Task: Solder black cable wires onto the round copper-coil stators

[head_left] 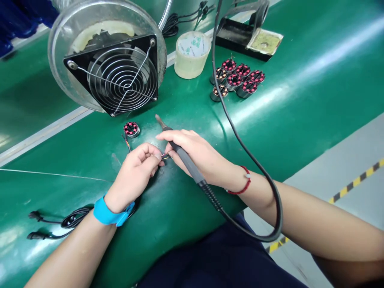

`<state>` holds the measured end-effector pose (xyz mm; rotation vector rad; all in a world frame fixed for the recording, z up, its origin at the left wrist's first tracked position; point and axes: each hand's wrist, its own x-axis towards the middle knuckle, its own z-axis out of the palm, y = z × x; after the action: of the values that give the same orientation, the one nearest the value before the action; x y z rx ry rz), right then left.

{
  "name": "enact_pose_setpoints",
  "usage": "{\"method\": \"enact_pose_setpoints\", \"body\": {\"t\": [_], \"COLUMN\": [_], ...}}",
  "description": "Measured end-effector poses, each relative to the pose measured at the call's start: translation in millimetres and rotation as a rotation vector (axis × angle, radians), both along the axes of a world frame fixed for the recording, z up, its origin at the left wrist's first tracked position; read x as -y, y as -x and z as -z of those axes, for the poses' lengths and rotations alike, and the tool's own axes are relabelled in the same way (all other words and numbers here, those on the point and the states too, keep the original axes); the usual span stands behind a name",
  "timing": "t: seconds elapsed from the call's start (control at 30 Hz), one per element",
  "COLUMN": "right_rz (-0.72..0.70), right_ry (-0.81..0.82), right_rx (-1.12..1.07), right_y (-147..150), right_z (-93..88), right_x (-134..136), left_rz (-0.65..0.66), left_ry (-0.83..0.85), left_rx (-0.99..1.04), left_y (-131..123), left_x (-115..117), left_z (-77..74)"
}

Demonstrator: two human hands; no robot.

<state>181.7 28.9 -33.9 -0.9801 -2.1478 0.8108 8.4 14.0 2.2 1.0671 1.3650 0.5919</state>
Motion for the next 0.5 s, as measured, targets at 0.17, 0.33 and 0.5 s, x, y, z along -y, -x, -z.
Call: {"method": "enact_pose_setpoints", "body": {"t": [0.17, 0.33, 0.5], "right_rz": [0.076, 0.036, 0.002], "right_ry": [-0.099, -0.162, -0.127], "right_rx": [-0.053, -0.001, -0.065], "right_y": [-0.9, 0.6, 1.7], "right_z": [-3.5, -1.7, -0.8], "right_x": [5.7, 7.2, 6.5], "left_rz": [-0.040, -0.060, -0.059], "left_ry": [0.005, -0.006, -0.071], "left_rx": [0.049, 0.074, 0.034], "left_y": [-1.6, -0.6, 3.0], "left_x": [-1.1, -1.1, 1.9], "left_z": [-2.0, 0.3, 2.0]}}
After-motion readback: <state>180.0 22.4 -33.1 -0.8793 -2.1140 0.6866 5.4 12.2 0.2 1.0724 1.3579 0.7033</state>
